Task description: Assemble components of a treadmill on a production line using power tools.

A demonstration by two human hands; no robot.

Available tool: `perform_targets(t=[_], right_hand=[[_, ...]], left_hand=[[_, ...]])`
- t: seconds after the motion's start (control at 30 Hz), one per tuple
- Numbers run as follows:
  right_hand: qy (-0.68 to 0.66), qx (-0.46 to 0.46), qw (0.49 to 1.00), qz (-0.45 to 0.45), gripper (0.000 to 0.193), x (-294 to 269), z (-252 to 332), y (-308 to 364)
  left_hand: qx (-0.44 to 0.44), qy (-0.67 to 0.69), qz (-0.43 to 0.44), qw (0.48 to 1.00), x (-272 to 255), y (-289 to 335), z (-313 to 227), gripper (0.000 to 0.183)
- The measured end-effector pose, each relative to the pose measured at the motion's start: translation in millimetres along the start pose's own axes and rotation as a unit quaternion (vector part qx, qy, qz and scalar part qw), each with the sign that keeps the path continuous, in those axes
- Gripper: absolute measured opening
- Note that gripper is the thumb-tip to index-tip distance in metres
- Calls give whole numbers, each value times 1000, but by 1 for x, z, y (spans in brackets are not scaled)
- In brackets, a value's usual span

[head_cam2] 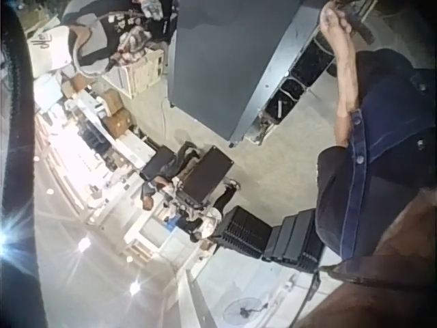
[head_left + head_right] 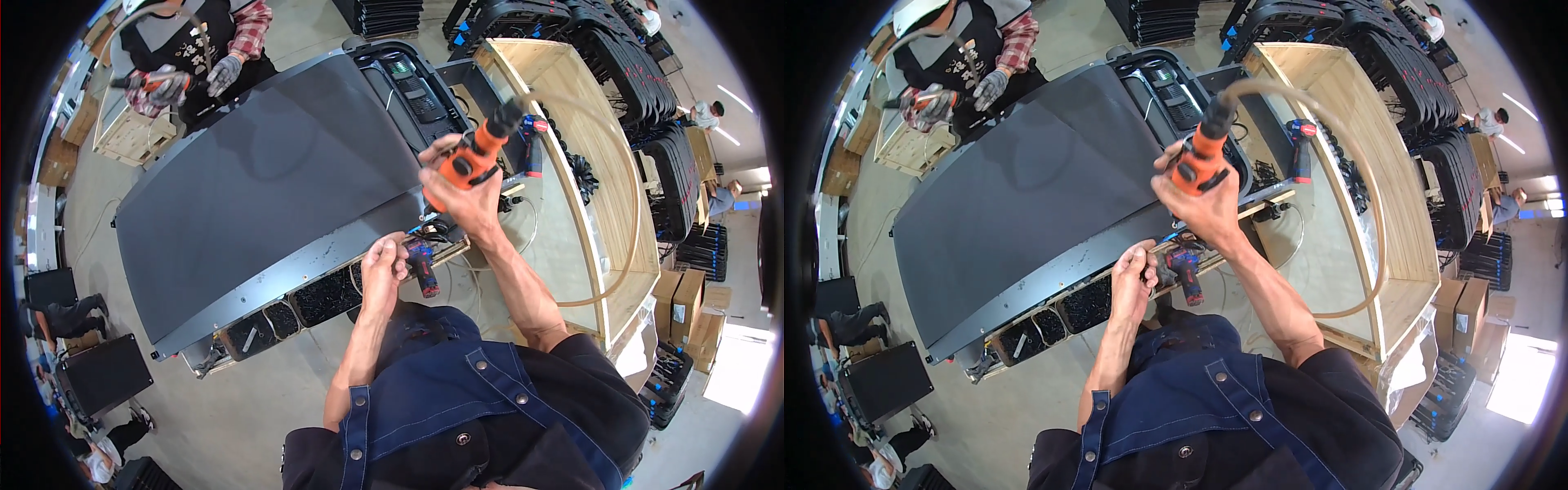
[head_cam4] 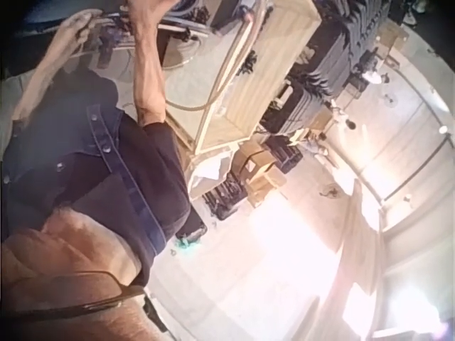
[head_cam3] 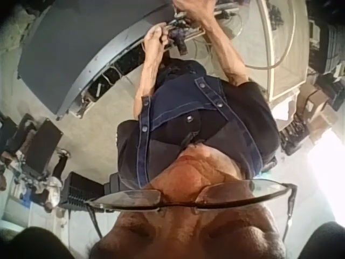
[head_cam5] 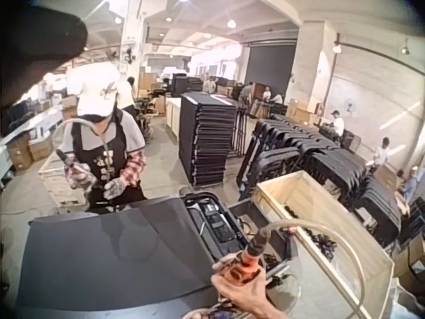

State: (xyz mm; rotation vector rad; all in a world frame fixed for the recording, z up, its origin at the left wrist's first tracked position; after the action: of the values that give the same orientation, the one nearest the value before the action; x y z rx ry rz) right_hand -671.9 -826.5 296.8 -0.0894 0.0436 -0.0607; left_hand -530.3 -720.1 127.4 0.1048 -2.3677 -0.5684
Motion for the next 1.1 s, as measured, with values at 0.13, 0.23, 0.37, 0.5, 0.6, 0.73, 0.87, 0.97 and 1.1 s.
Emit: perform_targets(t=[0.13, 0.23, 0.37, 0.5, 0.6, 0.73, 0.87, 0.97, 1.1], right_hand=[[10, -23, 999, -34, 35, -1, 4, -7], [-17, 0, 1000, -21, 37, 0, 3, 5], [54, -73, 995, -27, 36, -1, 12, 25], [-14, -104, 994, -14, 42, -10, -5, 40], [20, -103, 995, 5, 41, -9, 2, 37], [-1, -51, 998, 40, 36, 3, -13, 22], [103, -142, 966, 192, 41, 23, -11, 24], [79, -69, 977, 188, 38, 27, -14, 24], [36, -33, 987, 153, 35, 23, -14, 24]], left_hand=[[-85, 30, 58, 994, 10, 6, 13, 33], [-204, 244, 121, 940, 42, -14, 33, 31], [-286, 434, 46, 853, 57, -44, 55, 24], [-305, 477, 16, 824, 60, -48, 62, 25], [-286, 457, 8, 842, 58, -44, 62, 25], [-254, 415, 42, 873, 56, -34, 60, 24], [-228, 209, 64, 949, 36, -3, 65, 14], [-234, 124, 35, 964, 13, 18, 62, 34], [-145, 40, 63, 987, -11, 36, 50, 31]])
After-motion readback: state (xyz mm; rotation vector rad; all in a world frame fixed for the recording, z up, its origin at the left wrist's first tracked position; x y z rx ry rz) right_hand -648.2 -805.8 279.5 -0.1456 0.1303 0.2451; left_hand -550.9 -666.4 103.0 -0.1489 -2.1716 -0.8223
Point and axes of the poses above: each hand's wrist, its own y-axis away from the middle knuckle, its own x-axis out of the palm, z = x × y, the point moved 6 cm from there along -y, towards the middle knuckle, and after that the axes turned 5 degrees about x, right-handed, at the moved point
